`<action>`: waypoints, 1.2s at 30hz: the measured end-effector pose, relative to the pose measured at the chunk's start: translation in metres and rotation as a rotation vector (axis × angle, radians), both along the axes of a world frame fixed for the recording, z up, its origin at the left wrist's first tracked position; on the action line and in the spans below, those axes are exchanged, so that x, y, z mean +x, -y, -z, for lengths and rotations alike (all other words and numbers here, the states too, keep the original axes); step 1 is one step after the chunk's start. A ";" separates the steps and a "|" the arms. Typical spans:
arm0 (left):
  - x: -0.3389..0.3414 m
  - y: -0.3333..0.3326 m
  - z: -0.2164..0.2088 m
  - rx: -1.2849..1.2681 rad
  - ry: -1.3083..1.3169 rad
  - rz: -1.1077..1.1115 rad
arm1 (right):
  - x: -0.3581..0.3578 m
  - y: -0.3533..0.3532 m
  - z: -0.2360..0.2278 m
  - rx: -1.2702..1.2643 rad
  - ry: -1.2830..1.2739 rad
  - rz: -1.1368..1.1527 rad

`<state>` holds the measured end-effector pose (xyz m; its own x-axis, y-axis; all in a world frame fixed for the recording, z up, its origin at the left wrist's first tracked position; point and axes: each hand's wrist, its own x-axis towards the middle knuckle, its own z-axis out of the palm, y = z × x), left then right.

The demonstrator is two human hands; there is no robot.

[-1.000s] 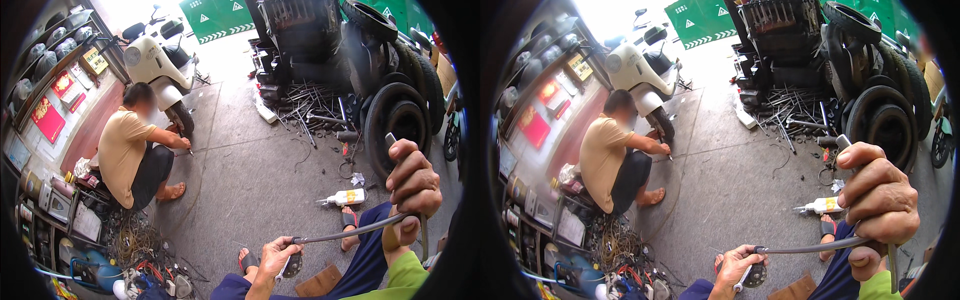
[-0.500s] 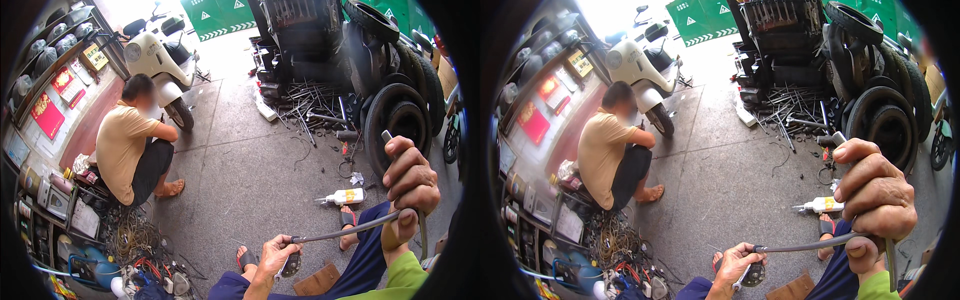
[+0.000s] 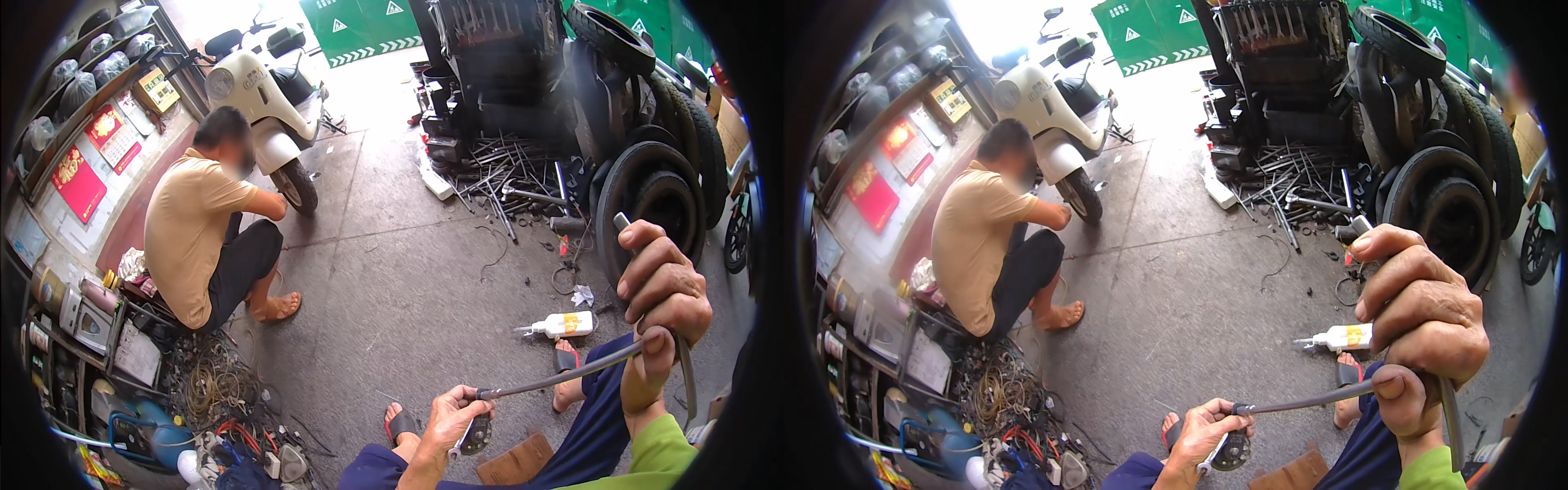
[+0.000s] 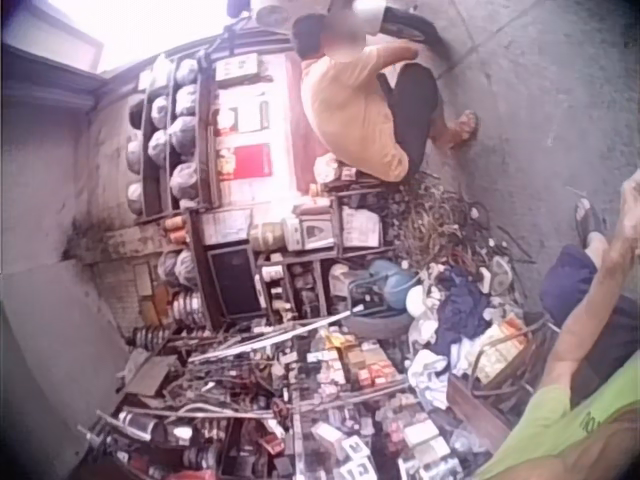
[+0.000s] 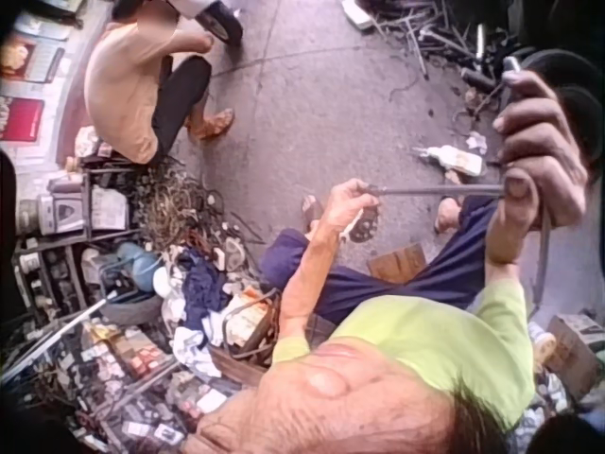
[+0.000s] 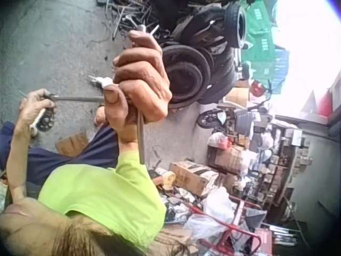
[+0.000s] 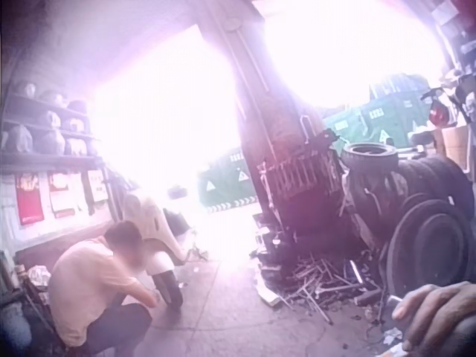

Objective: The person sits on the floor and assembles a T-handle tool by inserting a metal rod into a black circular base. They repeatedly insert and remove the rod to check the fit while another person works on a scooter tire in the background.

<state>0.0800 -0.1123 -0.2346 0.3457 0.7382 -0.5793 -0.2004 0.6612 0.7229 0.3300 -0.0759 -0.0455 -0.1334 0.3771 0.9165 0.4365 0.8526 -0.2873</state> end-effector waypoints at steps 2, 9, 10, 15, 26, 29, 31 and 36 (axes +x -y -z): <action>-0.003 0.001 0.000 -0.011 -0.004 -0.023 | -0.005 -0.002 0.003 -0.010 -0.030 0.006; 0.001 0.004 0.001 -0.037 0.012 -0.026 | -0.007 -0.001 0.004 -0.021 -0.072 0.041; 0.001 0.004 0.002 -0.034 0.010 -0.017 | -0.008 -0.001 0.004 -0.026 -0.078 0.045; 0.001 0.004 0.002 -0.049 0.004 -0.012 | -0.012 -0.001 0.004 -0.049 -0.106 0.059; 0.001 0.001 0.007 -0.045 -0.013 0.034 | -0.008 -0.004 0.007 -0.051 -0.090 0.027; 0.006 -0.001 0.006 -0.034 -0.029 0.068 | -0.007 -0.003 0.003 -0.045 -0.099 0.038; 0.009 -0.003 0.005 -0.024 -0.033 0.072 | -0.004 -0.002 0.003 -0.031 -0.116 0.045; 0.015 -0.009 0.000 0.010 -0.010 0.081 | 0.013 -0.001 0.004 0.017 -0.029 -0.006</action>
<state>0.0951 -0.1034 -0.2350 0.3985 0.7136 -0.5761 -0.1392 0.6680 0.7311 0.3433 -0.0754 -0.0491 -0.1090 0.3611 0.9261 0.4233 0.8598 -0.2854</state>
